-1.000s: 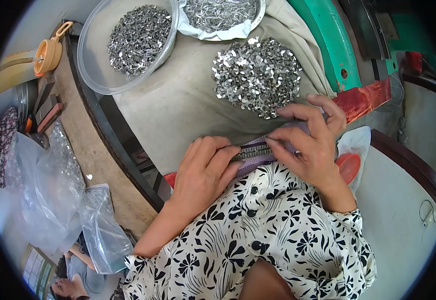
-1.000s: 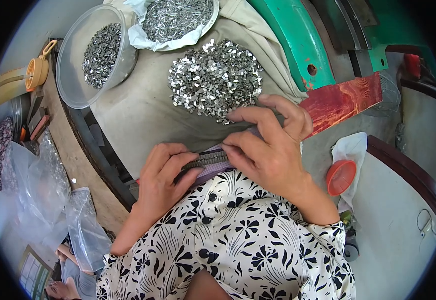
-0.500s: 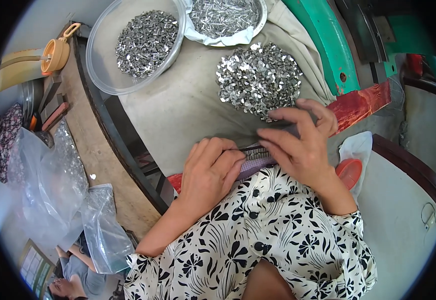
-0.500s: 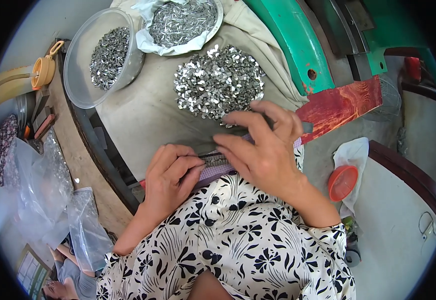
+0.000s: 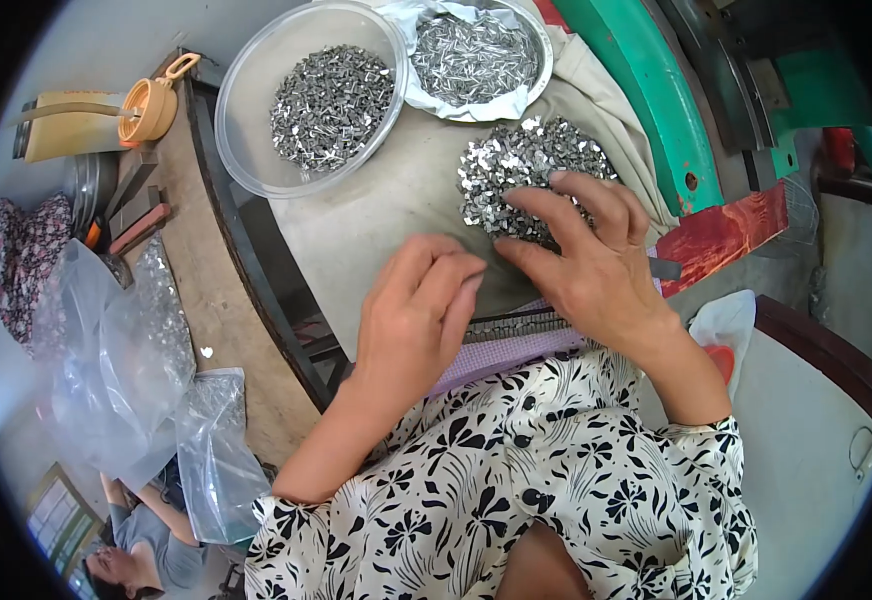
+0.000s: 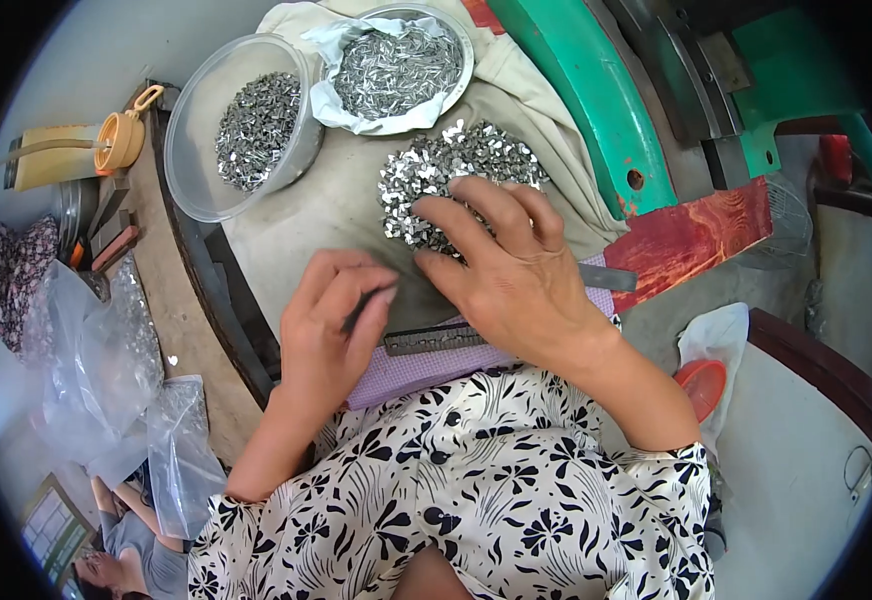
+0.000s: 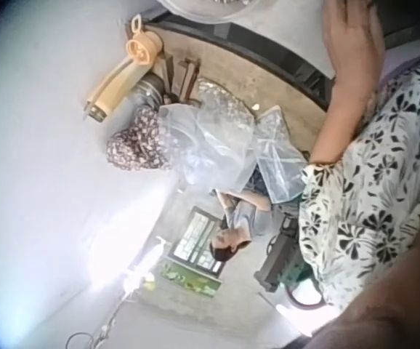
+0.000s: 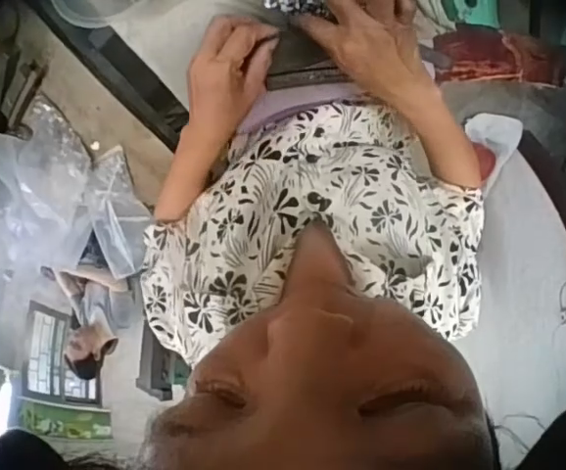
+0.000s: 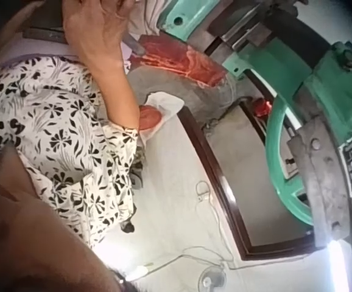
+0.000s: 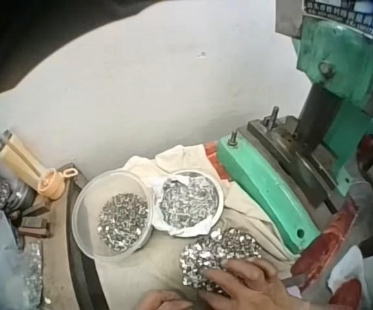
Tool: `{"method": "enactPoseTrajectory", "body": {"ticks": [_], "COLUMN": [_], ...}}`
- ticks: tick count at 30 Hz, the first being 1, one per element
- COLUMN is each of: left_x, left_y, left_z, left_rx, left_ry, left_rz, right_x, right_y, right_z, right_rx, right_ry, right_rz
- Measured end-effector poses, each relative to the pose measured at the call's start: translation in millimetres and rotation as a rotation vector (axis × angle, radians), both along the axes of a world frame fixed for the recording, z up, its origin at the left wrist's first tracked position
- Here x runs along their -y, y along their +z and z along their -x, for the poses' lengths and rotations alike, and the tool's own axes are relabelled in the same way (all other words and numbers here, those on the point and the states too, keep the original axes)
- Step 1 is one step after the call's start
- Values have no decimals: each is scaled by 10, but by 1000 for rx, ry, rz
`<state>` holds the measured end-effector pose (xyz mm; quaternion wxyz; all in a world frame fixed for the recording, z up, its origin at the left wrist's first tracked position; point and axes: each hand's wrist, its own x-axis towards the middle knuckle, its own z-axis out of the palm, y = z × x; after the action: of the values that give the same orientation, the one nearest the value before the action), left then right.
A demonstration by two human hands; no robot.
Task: Picking small metal pieces from bowls and manually arranging them on a strip before using a press machine.
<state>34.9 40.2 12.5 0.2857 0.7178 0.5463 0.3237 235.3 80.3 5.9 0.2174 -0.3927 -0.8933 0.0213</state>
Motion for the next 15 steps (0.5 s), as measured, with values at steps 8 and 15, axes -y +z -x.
{"method": "enactPoseTrajectory", "body": {"ticks": [8, 15], "left_x": [-220, -207], "left_y": [-83, -125], "left_z": [-84, -75], "left_rx": [-174, -33], "left_ry": [-29, 26], "left_rz": [-20, 79], "right_x": [16, 134], "right_y": [18, 67], "right_z": [-52, -181], "right_rx": [-10, -157], "right_ry": [-7, -63], "right_rz": [97, 185]}}
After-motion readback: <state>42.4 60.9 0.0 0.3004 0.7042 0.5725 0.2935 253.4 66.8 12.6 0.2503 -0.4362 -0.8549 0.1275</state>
